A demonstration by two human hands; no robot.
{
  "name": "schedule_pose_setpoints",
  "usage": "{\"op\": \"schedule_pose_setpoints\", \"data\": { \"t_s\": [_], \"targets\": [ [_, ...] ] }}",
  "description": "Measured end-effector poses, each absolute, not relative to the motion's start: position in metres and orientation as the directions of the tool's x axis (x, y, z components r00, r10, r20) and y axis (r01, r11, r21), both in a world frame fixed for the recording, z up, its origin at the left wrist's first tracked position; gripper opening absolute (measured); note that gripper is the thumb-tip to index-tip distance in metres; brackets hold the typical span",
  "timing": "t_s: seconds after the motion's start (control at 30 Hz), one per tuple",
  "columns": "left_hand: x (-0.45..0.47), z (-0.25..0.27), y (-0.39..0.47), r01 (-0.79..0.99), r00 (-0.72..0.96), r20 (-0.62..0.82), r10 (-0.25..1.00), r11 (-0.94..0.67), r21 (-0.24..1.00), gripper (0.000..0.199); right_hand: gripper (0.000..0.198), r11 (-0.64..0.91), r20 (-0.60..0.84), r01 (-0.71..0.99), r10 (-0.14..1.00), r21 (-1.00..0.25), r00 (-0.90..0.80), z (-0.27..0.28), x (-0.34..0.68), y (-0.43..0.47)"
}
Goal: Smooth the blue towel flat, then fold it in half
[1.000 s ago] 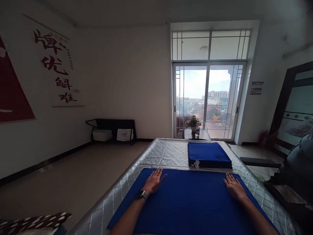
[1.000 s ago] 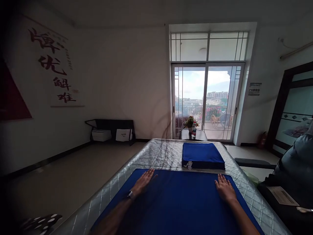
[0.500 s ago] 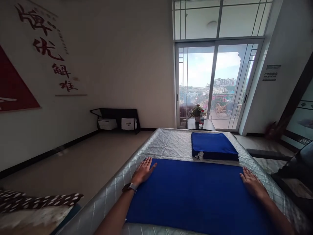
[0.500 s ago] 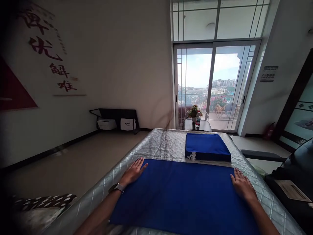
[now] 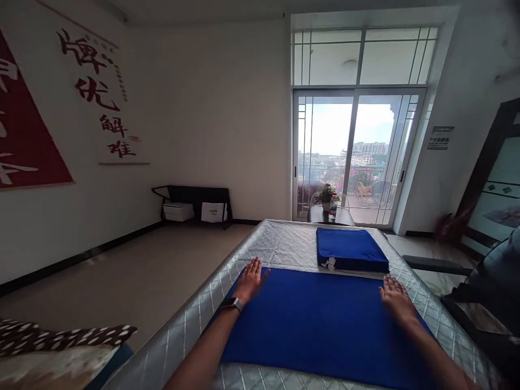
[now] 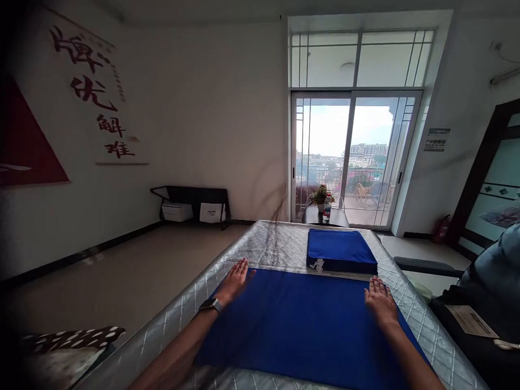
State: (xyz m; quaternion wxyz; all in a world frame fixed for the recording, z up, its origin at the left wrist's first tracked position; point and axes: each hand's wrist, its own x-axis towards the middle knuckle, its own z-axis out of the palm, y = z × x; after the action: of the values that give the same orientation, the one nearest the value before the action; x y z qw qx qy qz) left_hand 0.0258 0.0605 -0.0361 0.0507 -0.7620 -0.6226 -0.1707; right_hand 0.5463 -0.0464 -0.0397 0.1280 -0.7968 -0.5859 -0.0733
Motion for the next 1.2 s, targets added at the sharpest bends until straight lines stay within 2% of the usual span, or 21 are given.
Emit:
{"op": "schedule_pose_setpoints", "data": {
  "t_s": [0.1,0.23,0.37,0.57,0.87,1.0,1.2],
  "targets": [
    [0.085,-0.031,0.039,0.907,0.332,0.338,0.880,-0.397,0.143,0.076,0.067,-0.119,0.230,0.990,0.964,-0.074,0.133,-0.032,0.477,-0.045],
    [0.171,-0.043,0.002,0.789,0.519,0.301,0.800,-0.584,0.191,0.074,0.065,0.110,0.159,0.989,0.983,-0.102,-0.093,-0.029,0.382,-0.049],
    [0.212,-0.058,-0.020,0.764,0.538,0.243,0.807,-0.589,0.264,0.075,0.062,0.186,0.094,0.978,0.980,-0.100,-0.176,-0.039,0.343,-0.051],
    [0.210,-0.058,-0.024,0.778,0.518,0.218,0.827,-0.562,0.281,0.077,0.061,0.164,0.102,0.976,0.983,-0.143,-0.150,-0.054,0.349,-0.049],
    [0.199,-0.054,-0.026,0.807,0.502,0.195,0.843,-0.537,0.245,0.075,0.066,0.094,0.054,0.979,0.995,-0.183,-0.085,-0.040,0.349,-0.055],
    [0.153,-0.056,-0.015,0.840,0.478,0.174,0.861,-0.506,0.195,0.073,0.070,-0.017,0.033,0.986,0.999,-0.166,0.023,-0.042,0.390,-0.065],
    [0.027,-0.065,0.007,0.918,0.342,0.168,0.925,-0.367,0.153,0.066,0.070,-0.221,0.098,0.970,0.968,-0.098,0.231,-0.063,0.525,-0.090]
  ]
}}
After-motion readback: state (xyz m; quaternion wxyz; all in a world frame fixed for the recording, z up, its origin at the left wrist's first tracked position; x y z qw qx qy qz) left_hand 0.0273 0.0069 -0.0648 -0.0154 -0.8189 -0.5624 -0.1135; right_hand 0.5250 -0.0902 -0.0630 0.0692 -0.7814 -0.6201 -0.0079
